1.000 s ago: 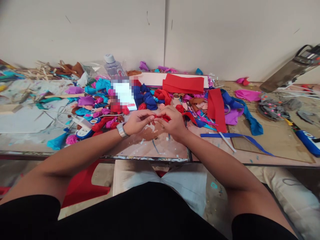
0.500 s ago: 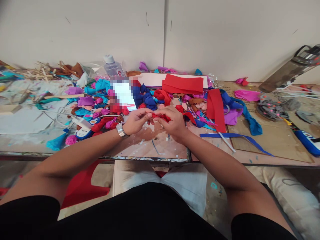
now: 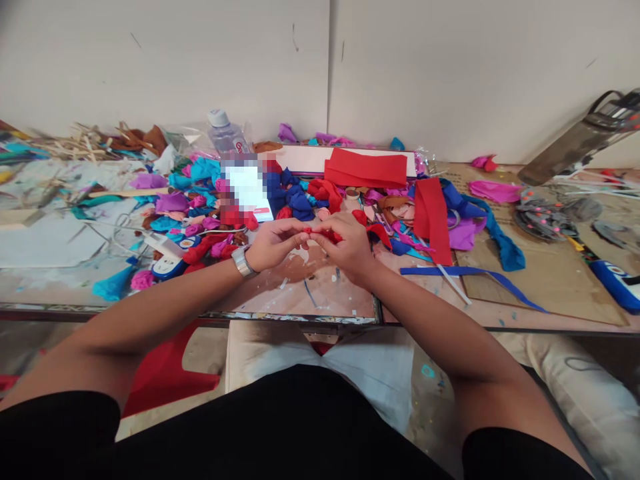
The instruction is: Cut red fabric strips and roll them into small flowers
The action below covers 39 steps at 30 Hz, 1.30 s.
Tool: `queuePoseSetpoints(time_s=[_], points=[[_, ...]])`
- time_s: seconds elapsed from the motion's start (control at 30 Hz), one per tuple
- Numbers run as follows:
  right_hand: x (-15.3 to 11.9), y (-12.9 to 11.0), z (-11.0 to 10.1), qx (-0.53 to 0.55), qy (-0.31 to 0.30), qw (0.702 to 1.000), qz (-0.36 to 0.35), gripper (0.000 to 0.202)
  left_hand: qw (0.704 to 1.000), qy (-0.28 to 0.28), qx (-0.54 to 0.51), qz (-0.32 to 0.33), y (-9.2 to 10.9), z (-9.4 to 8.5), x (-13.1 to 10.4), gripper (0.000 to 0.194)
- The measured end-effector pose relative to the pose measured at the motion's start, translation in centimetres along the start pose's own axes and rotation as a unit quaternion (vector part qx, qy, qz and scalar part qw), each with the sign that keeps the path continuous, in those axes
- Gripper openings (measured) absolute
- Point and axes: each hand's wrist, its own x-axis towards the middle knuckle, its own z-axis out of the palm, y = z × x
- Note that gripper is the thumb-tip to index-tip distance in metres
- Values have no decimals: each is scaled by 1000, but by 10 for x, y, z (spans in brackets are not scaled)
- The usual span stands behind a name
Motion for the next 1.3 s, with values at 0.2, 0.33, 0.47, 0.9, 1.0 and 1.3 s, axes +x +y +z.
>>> queuePoseSetpoints(time_s=[0.2, 0.33, 0.47, 0.9, 1.0, 1.3], points=[[2, 0, -4, 8, -15, 999, -41, 12, 999, 0, 32, 28, 1, -1, 2, 41], [3, 0, -4, 3, -8, 999, -37, 9, 994, -8, 81, 66, 0, -4, 2, 36], [3, -1, -3, 4, -13, 1000, -5, 14, 987, -10, 124, 97, -2, -5, 1, 35], [-2, 9, 4, 25, 22, 999, -39, 17, 995, -62, 46, 56, 1, -2, -1, 40], [-1, 9, 3, 24, 23, 999, -32, 16, 999, -30, 24, 22, -2, 1, -1, 40], [-1, 5, 4, 17, 15, 1000, 4, 20, 1000, 15, -4, -12, -7, 2, -2, 41]])
